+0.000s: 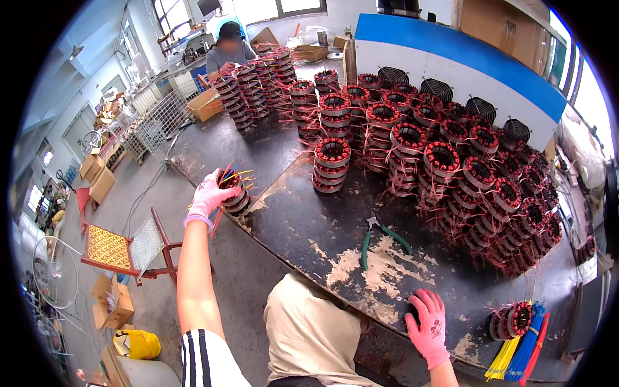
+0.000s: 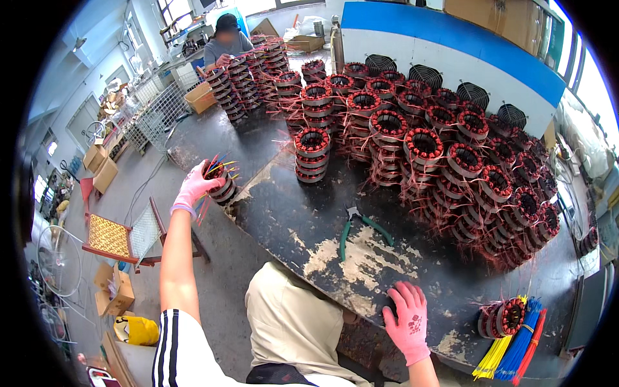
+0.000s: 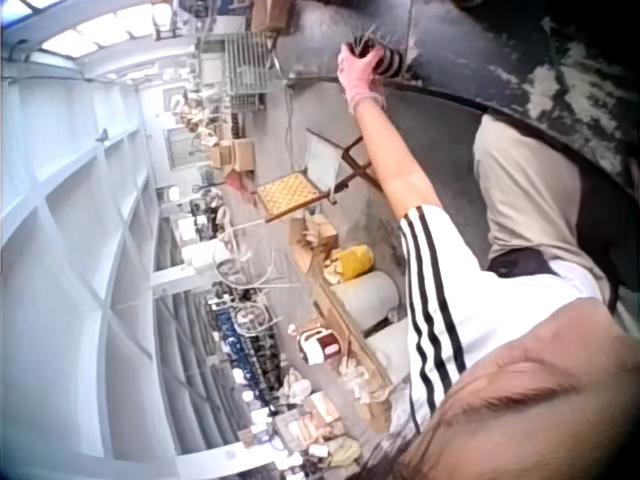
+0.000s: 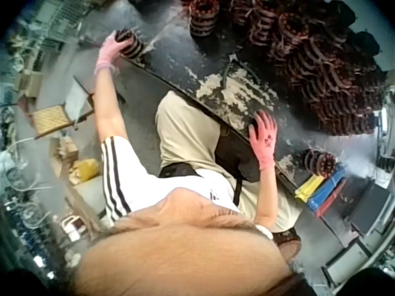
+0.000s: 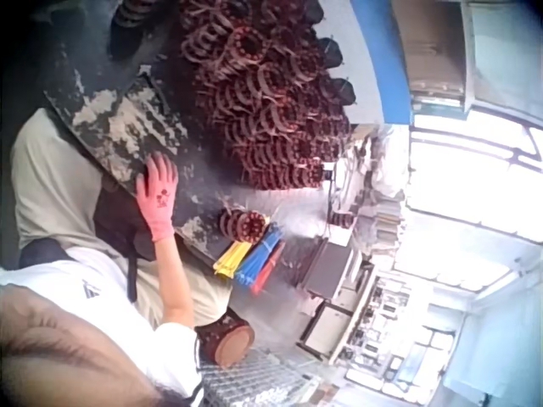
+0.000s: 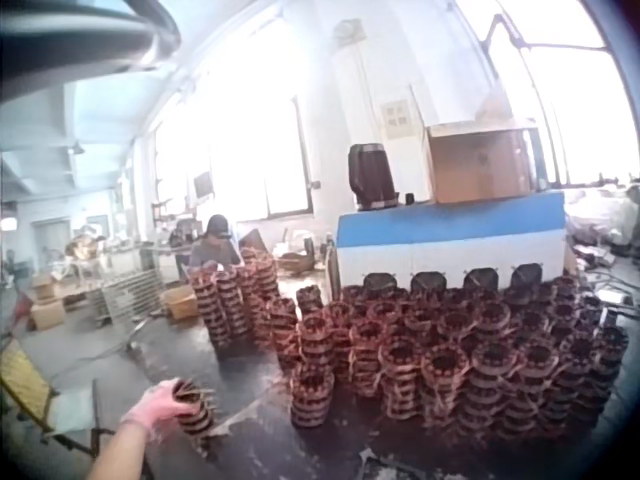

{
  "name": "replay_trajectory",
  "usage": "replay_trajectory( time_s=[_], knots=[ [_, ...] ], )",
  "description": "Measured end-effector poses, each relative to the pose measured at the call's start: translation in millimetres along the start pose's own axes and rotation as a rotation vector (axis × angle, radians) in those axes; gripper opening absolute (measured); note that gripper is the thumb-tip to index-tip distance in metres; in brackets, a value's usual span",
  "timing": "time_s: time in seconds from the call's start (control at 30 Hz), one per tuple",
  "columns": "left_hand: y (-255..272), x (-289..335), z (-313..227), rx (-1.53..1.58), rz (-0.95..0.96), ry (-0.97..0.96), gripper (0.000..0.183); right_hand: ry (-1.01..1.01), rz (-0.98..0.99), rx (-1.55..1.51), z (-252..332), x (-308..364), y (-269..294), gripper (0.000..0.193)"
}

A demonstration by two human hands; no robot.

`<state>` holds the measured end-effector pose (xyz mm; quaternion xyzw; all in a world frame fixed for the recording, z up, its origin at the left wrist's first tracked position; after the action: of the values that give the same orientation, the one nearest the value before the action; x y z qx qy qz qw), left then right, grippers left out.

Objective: The person inserts colored wires into a motor stator and secures them by hand with zip ties. They then use pliers to tighten and cut the ends of the zip ties.

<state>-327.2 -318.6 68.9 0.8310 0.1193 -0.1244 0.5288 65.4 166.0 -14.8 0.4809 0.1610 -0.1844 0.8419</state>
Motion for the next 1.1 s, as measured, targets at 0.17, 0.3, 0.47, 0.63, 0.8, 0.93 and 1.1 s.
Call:
replay_trajectory(
  time_s=[0.17, 0.3, 0.47, 0.63, 0.8, 0.93, 1.1],
  knots=[
    [-4, 5, 3, 0.130, 0.014, 0.056, 0.105, -0.008, 0.002, 0.006, 0, 1, 1, 0.043],
    [-4, 5, 10, 0.292, 0.048, 0.083, 0.102, -0.009, -0.001, -0.007, 2, 2, 0, 0.042],
    [-13, 6, 11, 0.486, 0.056, 0.105, 0.094, -0.011, -0.012, -0.007, 2, 1, 4, 0.042],
    [-17, -4, 23, 0.393, 0.072, 0.061, 0.088, -0.006, -0.023, -0.026, 4, 0, 5, 0.042],
    [-26, -3, 34, 0.605, 0.115, 0.075, 0.087, 0.024, -0.044, -0.029, 4, 1, 3, 0.042],
    [-27, 1, 26, 0.626, 0.179, 0.057, 0.078, 0.025, -0.057, -0.011, 3, 3, 4, 0.042],
    [-26, 7, 17, 0.667, 0.231, 0.055, 0.074, 0.025, -0.044, -0.014, 4, 2, 5, 0.043]
  ],
)
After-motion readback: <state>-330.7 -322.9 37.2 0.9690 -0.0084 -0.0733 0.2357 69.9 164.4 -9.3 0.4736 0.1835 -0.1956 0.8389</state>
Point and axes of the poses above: each hand's wrist, its own x-axis away from the middle knuckle, its own y-axis out of the back of the hand, z = x × y, the point moved 7 cm from there along -x, towards the middle knuckle, and after that the axes turned 12 degrees about -z, right-handed, at the moved point
